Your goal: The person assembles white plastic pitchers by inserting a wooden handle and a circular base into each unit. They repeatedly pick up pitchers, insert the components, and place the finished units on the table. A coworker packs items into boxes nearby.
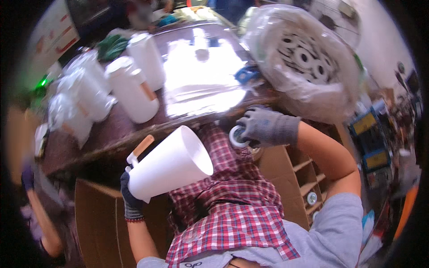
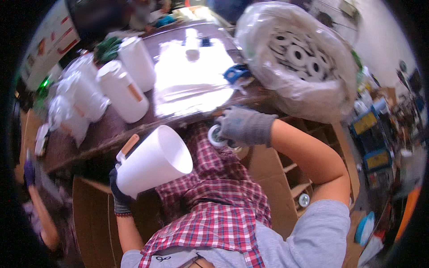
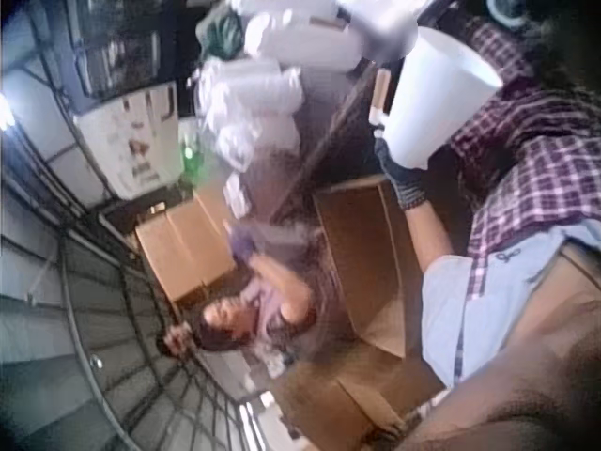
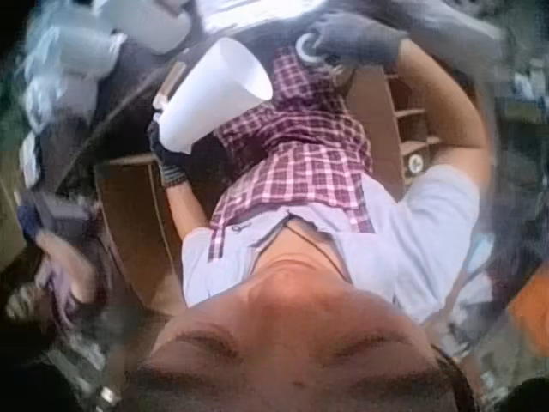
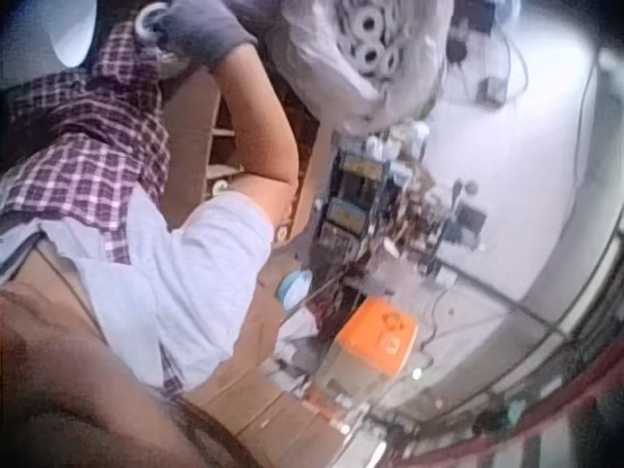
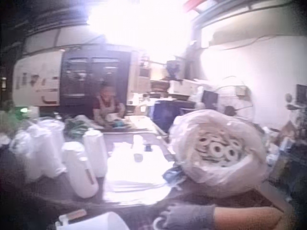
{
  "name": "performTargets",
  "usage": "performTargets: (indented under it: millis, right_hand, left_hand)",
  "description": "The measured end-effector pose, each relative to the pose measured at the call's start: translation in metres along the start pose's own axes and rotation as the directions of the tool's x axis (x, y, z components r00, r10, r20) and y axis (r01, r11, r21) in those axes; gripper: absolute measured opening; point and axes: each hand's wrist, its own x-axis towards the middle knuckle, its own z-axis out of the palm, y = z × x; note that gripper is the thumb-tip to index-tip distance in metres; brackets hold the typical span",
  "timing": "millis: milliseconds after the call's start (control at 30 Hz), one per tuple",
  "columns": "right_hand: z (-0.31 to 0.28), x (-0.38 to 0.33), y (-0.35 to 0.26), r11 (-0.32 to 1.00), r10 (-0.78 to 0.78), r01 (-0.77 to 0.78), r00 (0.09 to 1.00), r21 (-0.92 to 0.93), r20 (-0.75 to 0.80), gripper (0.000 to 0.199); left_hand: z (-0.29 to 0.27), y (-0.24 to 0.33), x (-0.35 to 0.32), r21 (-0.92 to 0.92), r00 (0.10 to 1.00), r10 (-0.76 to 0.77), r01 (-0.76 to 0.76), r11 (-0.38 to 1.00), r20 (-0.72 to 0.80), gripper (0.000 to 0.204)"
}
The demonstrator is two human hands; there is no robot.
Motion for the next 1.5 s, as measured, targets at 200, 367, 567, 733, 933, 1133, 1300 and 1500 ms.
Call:
performTargets:
  millis: [200,367,567,733,933,1133,1300,1500]
  right_hand:
    - [-0.035,0.117,-0.051,0.943,-0.323,0.305,0.934,0.130,0.153,0.024]
    - [-0.028,0.160,-0.077,0.854,-0.490,0.458,0.868,0.246,0.084,0.027]
    - [0.006,0.173,-0.089,0.798,-0.515,0.518,0.852,0.308,-0.096,0.046]
    - [0.028,0.164,-0.095,0.744,-0.473,0.510,0.858,0.432,-0.200,0.048]
    - [0.059,0.124,-0.065,0.463,-0.116,0.566,0.802,0.682,-0.586,0.055]
    - [0.128,0.057,-0.059,0.440,0.227,0.215,0.913,0.872,-0.340,0.102]
    - [0.139,0.057,-0.085,0.606,0.227,0.118,0.922,0.787,-0.313,0.100]
    - [0.119,0.081,-0.086,0.540,0.183,0.157,0.937,0.827,-0.297,0.102]
  left_hand:
    - [-0.055,0.039,-0.056,-0.055,0.982,-0.120,0.113,0.992,-0.145,0.045]
    - [-0.064,0.047,-0.086,0.113,0.950,-0.040,0.078,0.991,-0.310,0.036]
    - [-0.111,0.023,-0.089,0.033,0.955,-0.185,0.198,0.980,-0.233,0.034]
    - [-0.091,0.022,-0.077,-0.100,0.902,-0.299,0.282,0.954,-0.310,0.036]
    - [-0.128,0.002,-0.076,0.329,0.990,-0.098,0.126,0.936,-0.099,0.033]
    - [-0.088,0.020,-0.065,-0.121,0.902,-0.354,0.334,0.935,-0.248,0.034]
    - [-0.078,0.037,-0.050,-0.082,0.855,-0.415,0.411,0.908,-0.309,0.038]
    - [-0.074,0.045,-0.037,0.006,0.869,-0.404,0.424,0.906,-0.287,0.034]
